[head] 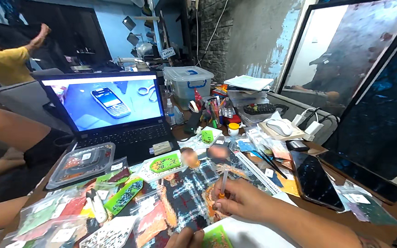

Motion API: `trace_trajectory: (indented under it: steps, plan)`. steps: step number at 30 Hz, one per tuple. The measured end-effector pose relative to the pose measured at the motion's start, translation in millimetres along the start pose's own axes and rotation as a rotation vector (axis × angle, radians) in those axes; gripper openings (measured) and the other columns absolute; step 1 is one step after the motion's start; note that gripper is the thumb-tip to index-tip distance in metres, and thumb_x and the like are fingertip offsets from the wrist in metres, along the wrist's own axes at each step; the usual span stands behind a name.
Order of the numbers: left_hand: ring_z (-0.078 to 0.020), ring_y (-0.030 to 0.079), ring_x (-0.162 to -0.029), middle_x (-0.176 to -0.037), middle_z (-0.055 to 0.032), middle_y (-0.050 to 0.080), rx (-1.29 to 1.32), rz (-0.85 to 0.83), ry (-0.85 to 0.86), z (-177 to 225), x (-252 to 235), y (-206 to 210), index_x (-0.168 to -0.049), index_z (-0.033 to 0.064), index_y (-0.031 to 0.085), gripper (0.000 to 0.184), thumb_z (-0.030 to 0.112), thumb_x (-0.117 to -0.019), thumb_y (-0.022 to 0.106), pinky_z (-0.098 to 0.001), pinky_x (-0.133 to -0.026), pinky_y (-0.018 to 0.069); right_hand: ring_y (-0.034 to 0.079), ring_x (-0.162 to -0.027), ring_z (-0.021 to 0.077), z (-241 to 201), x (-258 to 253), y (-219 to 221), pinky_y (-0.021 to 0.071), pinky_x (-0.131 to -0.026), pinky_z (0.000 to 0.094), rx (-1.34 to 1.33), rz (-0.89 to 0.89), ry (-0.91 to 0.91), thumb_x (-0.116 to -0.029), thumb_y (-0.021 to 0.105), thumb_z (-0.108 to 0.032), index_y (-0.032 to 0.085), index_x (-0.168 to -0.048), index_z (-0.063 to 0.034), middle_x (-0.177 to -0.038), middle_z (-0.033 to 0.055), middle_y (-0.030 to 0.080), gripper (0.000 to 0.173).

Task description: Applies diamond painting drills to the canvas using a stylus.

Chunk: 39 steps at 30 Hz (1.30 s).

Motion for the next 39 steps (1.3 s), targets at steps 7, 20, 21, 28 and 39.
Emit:
trace_trajectory:
  steps: [7, 20, 21, 28, 39]
  plan:
    - [-0.0440, 0.067, -0.102, -0.112, -0.0259, 0.067, -0.016, 0.011, -0.024, 1.8, 0.7, -2.1, -0.130, -0.0053, 0.066, 0.051, 0.029, -0.0929, 0.074, -0.0529, -0.084, 0.0572, 0.066, -0.076, 0.0195, 1.4, -0.3, 4.2, 0.0565, -0.071, 0.0371, 0.064, 0.012, -0.020, -0.1059, 0.054, -0.027, 0.060, -0.115, -0.0018, -0.090, 0.0126, 0.067, 0.027]
    - [-0.0437, 0.066, -0.106, -0.115, -0.0257, 0.067, 0.000, -0.011, -0.044, 1.8, -0.4, -0.7, -0.131, -0.0047, 0.066, 0.052, 0.030, -0.0937, 0.073, -0.0527, -0.087, 0.0569, 0.063, -0.072, 0.0093, 0.5, 4.6, -3.4, 0.0544, -0.067, 0.0264, 0.003, 0.121, -0.093, -0.1042, 0.057, -0.029, 0.062, -0.109, -0.0027, -0.084, 0.0078, 0.065, 0.027]
    - [-0.0436, 0.066, -0.106, -0.115, -0.0257, 0.067, 0.003, -0.009, -0.047, 1.7, -0.3, -0.7, -0.131, -0.0047, 0.066, 0.052, 0.030, -0.0935, 0.073, -0.0527, -0.087, 0.0569, 0.062, -0.071, 0.0092, -0.8, 4.8, -3.0, 0.0538, -0.066, 0.0262, 0.000, 0.120, -0.107, -0.1041, 0.057, -0.029, 0.062, -0.109, -0.0028, -0.084, 0.0079, 0.065, 0.027]
    - [-0.0438, 0.066, -0.106, -0.116, -0.0260, 0.066, 0.017, -0.019, -0.062, 2.1, -0.1, -2.0, -0.132, -0.0047, 0.065, 0.052, 0.030, -0.0941, 0.073, -0.0534, -0.087, 0.0566, 0.063, -0.074, 0.0071, -10.6, 7.4, -1.4, 0.0540, -0.069, 0.0231, -0.020, 0.115, -0.198, -0.1044, 0.058, -0.029, 0.062, -0.109, -0.0030, -0.086, 0.0079, 0.065, 0.027]
    - [-0.0434, 0.066, -0.104, -0.114, -0.0259, 0.067, 0.010, -0.012, -0.050, 1.8, -0.2, -1.2, -0.131, -0.0052, 0.066, 0.051, 0.031, -0.0944, 0.072, -0.0528, -0.086, 0.0568, 0.061, -0.073, 0.0064, -16.2, 8.5, -0.1, 0.0522, -0.068, 0.0215, -0.041, 0.087, -0.255, -0.1056, 0.057, -0.031, 0.062, -0.107, -0.0038, -0.084, 0.0073, 0.064, 0.027]
Point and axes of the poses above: each hand's wrist, its own x-axis away from the middle knuckle, its own y-axis out of the palm, z = x × y, the point moved 8 cm from there along -x, towards the middle knuckle
